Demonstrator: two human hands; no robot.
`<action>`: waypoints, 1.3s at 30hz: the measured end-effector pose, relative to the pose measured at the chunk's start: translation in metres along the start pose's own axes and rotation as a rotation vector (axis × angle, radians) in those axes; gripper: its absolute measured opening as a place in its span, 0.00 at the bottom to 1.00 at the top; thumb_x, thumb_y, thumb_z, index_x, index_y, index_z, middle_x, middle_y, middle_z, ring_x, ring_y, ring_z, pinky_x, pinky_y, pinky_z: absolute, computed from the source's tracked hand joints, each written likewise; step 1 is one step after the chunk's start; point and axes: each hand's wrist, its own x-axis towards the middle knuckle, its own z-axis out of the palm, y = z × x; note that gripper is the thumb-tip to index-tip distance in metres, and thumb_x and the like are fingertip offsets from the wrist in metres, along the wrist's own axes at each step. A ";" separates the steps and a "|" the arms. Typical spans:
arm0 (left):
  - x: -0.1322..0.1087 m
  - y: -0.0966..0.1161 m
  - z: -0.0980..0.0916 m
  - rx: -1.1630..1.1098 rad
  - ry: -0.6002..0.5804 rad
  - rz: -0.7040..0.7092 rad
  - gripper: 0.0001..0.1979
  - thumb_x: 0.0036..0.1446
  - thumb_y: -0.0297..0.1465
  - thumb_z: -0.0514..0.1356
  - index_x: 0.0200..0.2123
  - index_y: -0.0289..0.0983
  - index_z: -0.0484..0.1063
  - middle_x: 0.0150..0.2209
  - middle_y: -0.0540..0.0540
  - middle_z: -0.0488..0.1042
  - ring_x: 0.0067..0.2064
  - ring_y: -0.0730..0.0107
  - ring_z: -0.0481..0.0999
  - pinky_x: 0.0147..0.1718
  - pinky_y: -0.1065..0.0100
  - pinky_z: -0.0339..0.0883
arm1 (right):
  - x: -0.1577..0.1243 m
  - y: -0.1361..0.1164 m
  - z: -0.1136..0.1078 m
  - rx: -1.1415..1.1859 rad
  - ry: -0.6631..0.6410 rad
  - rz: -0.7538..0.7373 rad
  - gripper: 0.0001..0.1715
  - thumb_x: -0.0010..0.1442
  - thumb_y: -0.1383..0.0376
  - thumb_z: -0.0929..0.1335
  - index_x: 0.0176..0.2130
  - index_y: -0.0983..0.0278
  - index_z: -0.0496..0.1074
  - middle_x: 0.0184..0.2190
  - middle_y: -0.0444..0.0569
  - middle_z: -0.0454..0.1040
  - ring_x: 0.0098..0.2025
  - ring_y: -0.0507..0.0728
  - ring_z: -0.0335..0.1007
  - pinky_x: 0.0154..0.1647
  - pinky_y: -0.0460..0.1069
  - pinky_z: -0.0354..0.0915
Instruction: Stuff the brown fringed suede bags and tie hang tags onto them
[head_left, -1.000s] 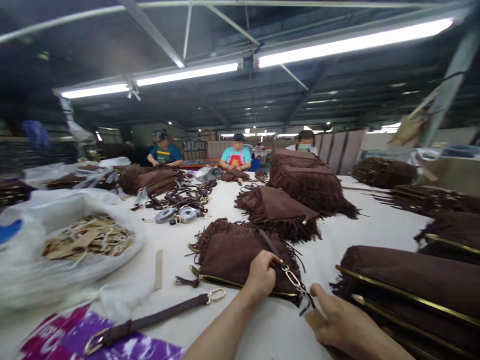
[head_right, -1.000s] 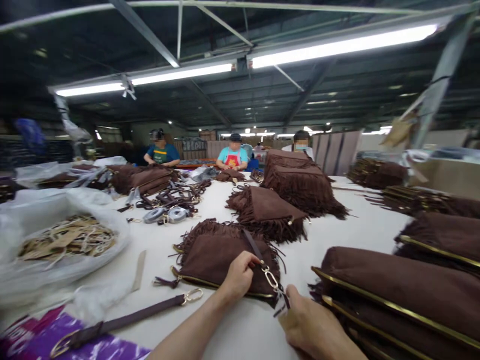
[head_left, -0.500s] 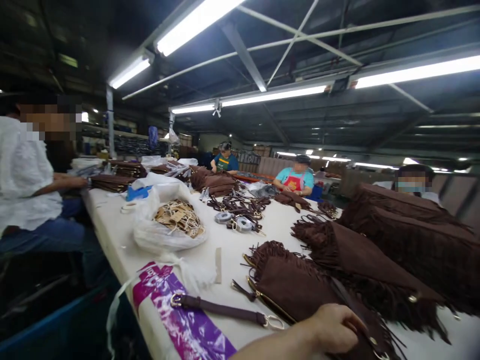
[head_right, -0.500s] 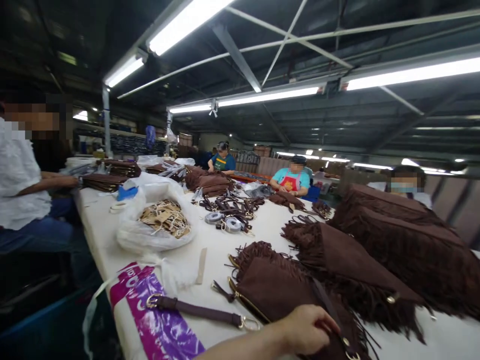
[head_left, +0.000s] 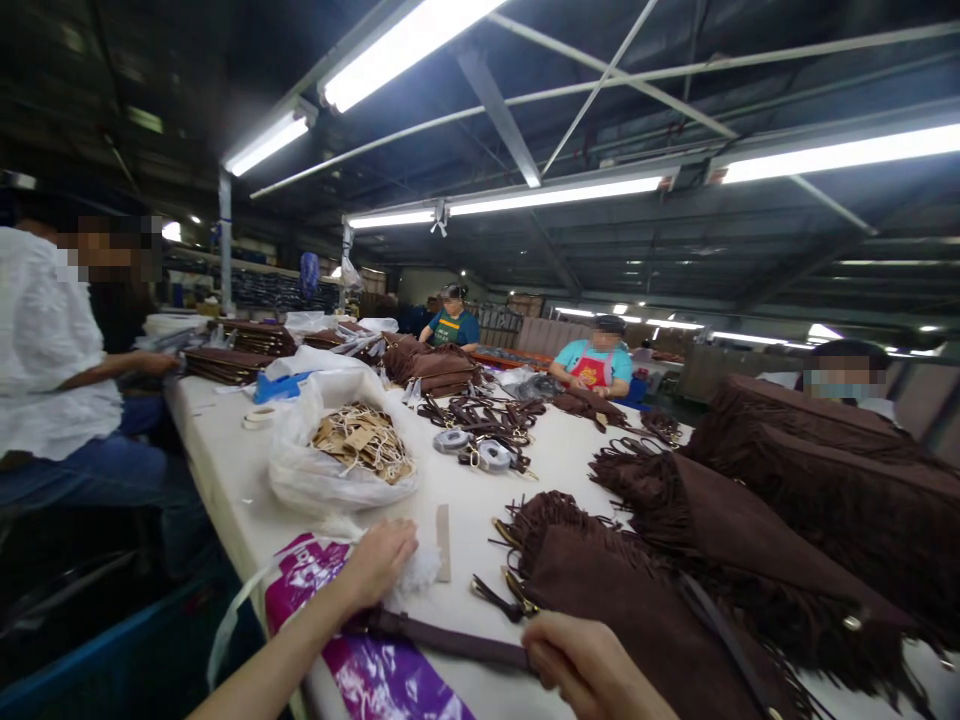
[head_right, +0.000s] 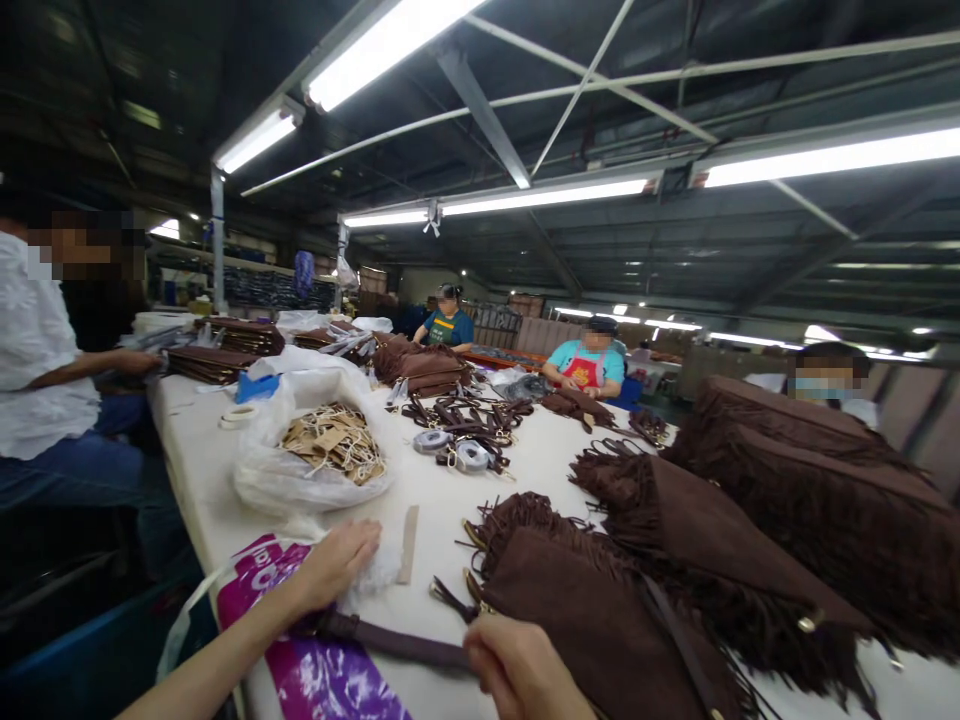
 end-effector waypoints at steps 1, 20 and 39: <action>-0.004 -0.006 0.006 0.018 -0.021 0.003 0.20 0.64 0.32 0.44 0.51 0.36 0.72 0.56 0.40 0.72 0.59 0.58 0.68 0.60 0.52 0.56 | 0.023 -0.006 0.008 0.030 0.010 0.011 0.14 0.64 0.65 0.60 0.33 0.61 0.73 0.26 0.45 0.74 0.30 0.54 0.71 0.31 0.45 0.61; -0.006 -0.003 0.015 0.034 -0.044 0.018 0.21 0.66 0.31 0.44 0.58 0.38 0.67 0.61 0.41 0.66 0.63 0.62 0.62 0.63 0.50 0.51 | 0.150 -0.011 0.079 -0.072 0.002 0.109 0.14 0.58 0.75 0.62 0.35 0.65 0.76 0.24 0.45 0.76 0.27 0.53 0.72 0.28 0.43 0.62; -0.002 -0.003 0.005 0.071 -0.002 0.055 0.21 0.63 0.31 0.46 0.53 0.36 0.71 0.59 0.40 0.69 0.63 0.56 0.63 0.62 0.47 0.51 | 0.030 0.030 -0.042 -0.150 0.346 0.452 0.12 0.59 0.65 0.57 0.24 0.60 0.58 0.19 0.42 0.63 0.25 0.55 0.62 0.26 0.47 0.54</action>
